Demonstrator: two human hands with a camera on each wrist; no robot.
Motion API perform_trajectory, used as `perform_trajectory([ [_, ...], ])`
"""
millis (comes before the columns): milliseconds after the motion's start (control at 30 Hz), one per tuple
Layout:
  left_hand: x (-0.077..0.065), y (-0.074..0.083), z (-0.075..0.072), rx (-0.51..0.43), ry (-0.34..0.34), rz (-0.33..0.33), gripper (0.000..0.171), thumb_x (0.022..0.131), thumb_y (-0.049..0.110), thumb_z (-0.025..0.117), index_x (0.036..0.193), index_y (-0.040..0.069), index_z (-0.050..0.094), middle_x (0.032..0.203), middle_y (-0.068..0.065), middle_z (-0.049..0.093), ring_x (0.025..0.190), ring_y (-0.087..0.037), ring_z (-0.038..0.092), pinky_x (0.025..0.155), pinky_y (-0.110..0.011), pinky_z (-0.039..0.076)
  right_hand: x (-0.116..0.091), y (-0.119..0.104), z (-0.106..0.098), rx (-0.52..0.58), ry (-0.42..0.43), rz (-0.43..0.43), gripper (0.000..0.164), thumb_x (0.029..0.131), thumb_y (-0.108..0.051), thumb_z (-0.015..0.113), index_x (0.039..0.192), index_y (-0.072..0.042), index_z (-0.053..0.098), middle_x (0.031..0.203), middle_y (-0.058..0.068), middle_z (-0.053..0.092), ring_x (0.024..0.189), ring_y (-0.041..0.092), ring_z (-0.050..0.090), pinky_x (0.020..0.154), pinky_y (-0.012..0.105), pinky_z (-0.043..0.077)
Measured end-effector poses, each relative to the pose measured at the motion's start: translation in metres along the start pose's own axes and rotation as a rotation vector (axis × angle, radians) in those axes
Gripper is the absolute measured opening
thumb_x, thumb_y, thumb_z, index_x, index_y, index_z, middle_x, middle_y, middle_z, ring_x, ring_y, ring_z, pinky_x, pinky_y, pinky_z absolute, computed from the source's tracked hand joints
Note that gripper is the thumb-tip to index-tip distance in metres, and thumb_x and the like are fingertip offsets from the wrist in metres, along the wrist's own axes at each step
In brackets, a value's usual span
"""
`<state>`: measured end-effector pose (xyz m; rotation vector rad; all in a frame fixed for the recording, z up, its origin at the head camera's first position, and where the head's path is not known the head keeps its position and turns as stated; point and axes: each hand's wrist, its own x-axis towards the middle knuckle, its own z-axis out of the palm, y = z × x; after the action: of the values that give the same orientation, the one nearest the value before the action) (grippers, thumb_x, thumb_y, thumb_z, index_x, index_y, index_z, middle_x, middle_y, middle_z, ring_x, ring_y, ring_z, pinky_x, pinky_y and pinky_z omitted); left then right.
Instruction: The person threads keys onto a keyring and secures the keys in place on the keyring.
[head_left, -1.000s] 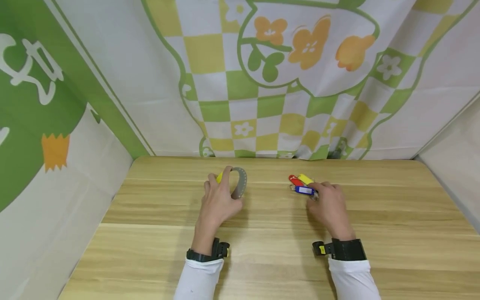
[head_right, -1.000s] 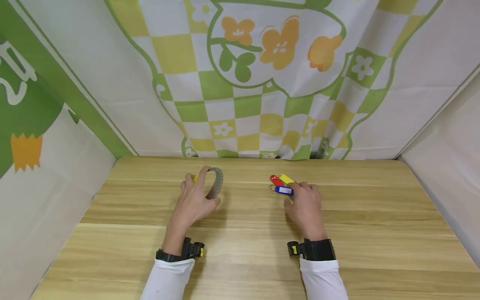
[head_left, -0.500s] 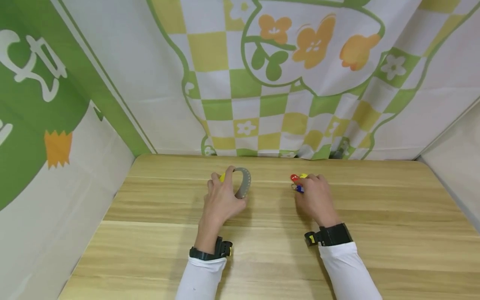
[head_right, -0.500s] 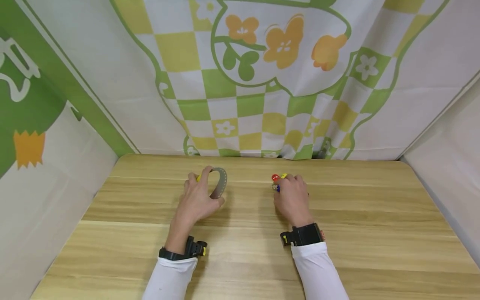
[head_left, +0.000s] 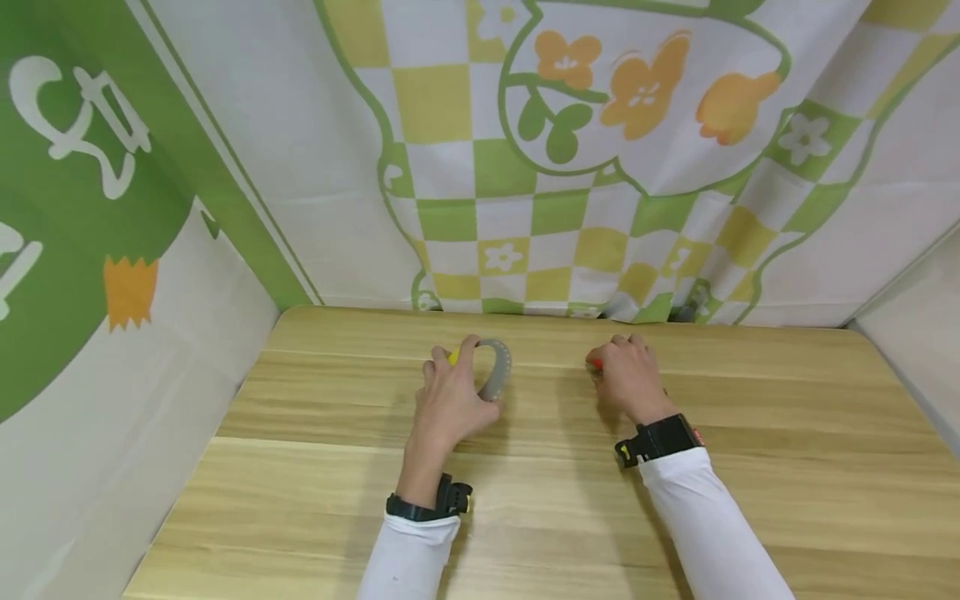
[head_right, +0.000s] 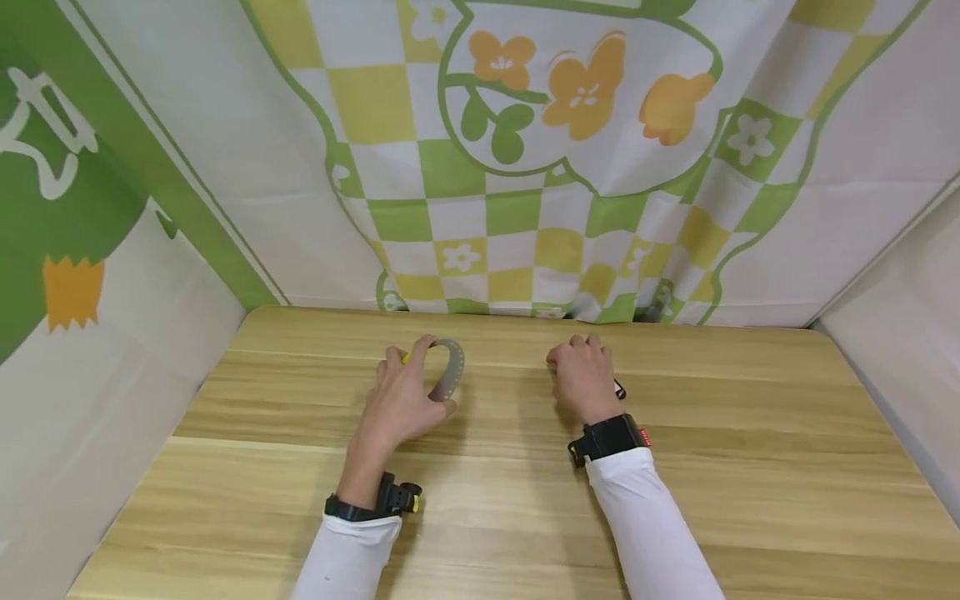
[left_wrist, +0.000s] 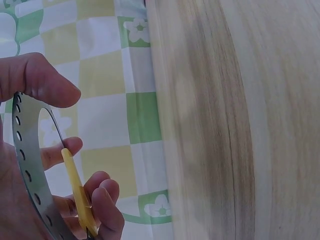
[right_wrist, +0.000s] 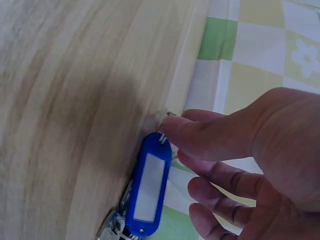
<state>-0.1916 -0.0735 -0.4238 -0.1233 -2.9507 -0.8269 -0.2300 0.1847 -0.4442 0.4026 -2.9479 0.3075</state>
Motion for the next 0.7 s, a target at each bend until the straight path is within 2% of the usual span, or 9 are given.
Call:
perform_trajectory([
  [200, 0.0, 0.0001, 0.0006, 0.002, -0.008, 0.005, 0.09, 0.06, 0.038, 0.07, 0.141, 0.026, 0.032, 0.124, -0.024, 0.036, 0.104, -0.036, 0.042, 0.062, -0.045, 0.042, 0.0012, 0.0019, 0.0004, 0.001, -0.024, 0.022, 0.012, 0.077, -0.011, 0.064, 0.068, -0.02, 0.062, 0.08, 0.005, 0.054, 0.085, 0.034, 0.045, 0.075, 0.05, 0.034],
  [467, 0.0002, 0.0011, -0.0002, 0.004, -0.018, 0.007, 0.09, 0.06, 0.039, 0.07, 0.141, 0.026, 0.032, 0.125, -0.024, 0.036, 0.105, -0.036, 0.041, 0.062, -0.045, 0.042, 0.0011, 0.0028, 0.0002, -0.002, -0.08, 0.025, 0.02, 0.08, -0.015, 0.063, 0.062, -0.022, 0.056, 0.079, 0.003, 0.056, 0.087, 0.035, 0.047, 0.078, 0.052, 0.033],
  [700, -0.0012, 0.0017, -0.0006, 0.006, -0.02, 0.01, 0.091, 0.06, 0.04, 0.071, 0.142, 0.026, 0.032, 0.125, -0.025, 0.036, 0.104, -0.035, 0.042, 0.06, -0.043, 0.042, -0.0017, 0.0014, 0.0005, 0.023, -0.089, 0.037, 0.007, 0.078, -0.017, 0.066, 0.071, -0.019, 0.066, 0.079, 0.004, 0.061, 0.087, 0.035, 0.048, 0.079, 0.053, 0.033],
])
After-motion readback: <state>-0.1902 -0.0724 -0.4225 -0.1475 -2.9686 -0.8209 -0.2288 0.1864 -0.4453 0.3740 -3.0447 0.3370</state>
